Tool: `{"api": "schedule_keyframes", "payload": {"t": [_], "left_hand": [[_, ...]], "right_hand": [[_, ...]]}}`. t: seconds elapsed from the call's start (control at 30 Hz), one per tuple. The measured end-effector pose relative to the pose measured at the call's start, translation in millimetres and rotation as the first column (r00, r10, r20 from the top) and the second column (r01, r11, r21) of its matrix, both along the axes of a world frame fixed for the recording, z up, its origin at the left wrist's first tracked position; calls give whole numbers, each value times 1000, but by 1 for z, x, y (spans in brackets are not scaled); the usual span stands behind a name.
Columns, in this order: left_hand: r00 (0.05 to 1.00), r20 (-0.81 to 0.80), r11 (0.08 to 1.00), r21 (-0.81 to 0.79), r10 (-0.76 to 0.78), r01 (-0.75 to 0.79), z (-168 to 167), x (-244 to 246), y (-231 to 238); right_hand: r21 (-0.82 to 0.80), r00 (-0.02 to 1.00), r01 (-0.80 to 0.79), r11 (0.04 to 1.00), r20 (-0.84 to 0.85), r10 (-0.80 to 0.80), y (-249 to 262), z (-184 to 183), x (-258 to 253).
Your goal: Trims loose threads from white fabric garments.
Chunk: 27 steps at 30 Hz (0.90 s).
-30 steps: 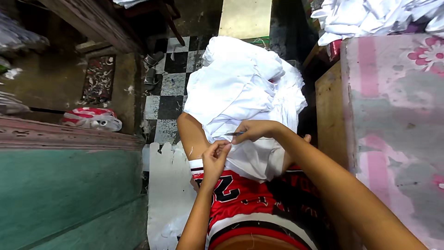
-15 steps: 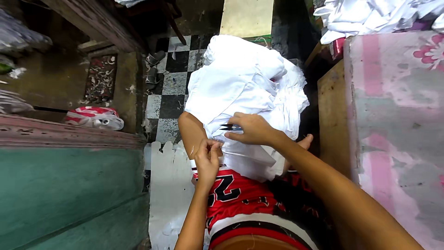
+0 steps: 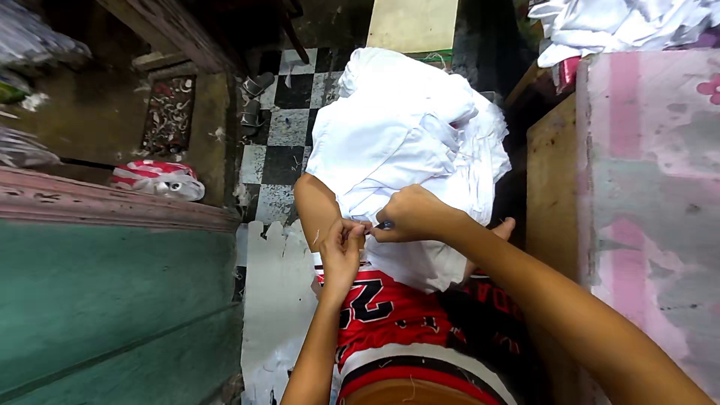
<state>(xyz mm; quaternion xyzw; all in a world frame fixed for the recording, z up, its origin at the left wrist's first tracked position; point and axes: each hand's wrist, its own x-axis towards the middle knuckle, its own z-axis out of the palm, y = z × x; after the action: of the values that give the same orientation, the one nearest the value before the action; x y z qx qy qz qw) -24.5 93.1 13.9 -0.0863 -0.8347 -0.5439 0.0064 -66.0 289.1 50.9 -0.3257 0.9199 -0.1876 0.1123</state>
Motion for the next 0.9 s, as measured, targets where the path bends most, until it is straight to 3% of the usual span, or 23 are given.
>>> {"api": "schedule_keyframes", "payload": {"t": [0.07,0.17,0.23,0.33,0.4,0.47,0.53,0.6,0.67,0.77,0.9], "left_hand": [[998,-53,987,-155,41,-49,3,-2,-6],[978,-167,857,-479,125,-191,9,-8,-26],[985,-145,831,-532,98,-161,8,-11,-42],[990,-3,903,-411,-138,125,-1,-8,-46],[971,65,928,-283,-231,240,-11,2,-31],[987,48,949,-271,-155,162,-15,17,-12],[986,-161,950,-313,-45,-8,-19,33,5],[926,-374,944,-319,-49,-79,-21,48,16],[877,-474,946,-313,-83,-80,-23,56,21],[887,-450,973,-233,-102,-7,-23,54,19],[970,-242,1000,-17,19,-24,-18,49,15]], "right_hand": [[-11,999,46,999,24,-46,1,-3,3],[-125,987,157,980,51,-152,6,-16,9],[-246,975,223,943,78,-210,7,-27,16],[-376,911,379,845,309,-272,4,-34,32],[-339,810,506,794,502,-302,-3,-31,47],[-272,684,644,715,624,-378,-10,-27,62],[-248,565,774,583,686,-458,-16,-27,72],[-238,483,849,472,712,-510,-19,-25,76],[-237,441,881,409,723,-531,-21,-24,77],[-304,389,918,255,815,-429,-18,-35,80],[-292,304,951,102,943,-133,-6,-33,79]]}}
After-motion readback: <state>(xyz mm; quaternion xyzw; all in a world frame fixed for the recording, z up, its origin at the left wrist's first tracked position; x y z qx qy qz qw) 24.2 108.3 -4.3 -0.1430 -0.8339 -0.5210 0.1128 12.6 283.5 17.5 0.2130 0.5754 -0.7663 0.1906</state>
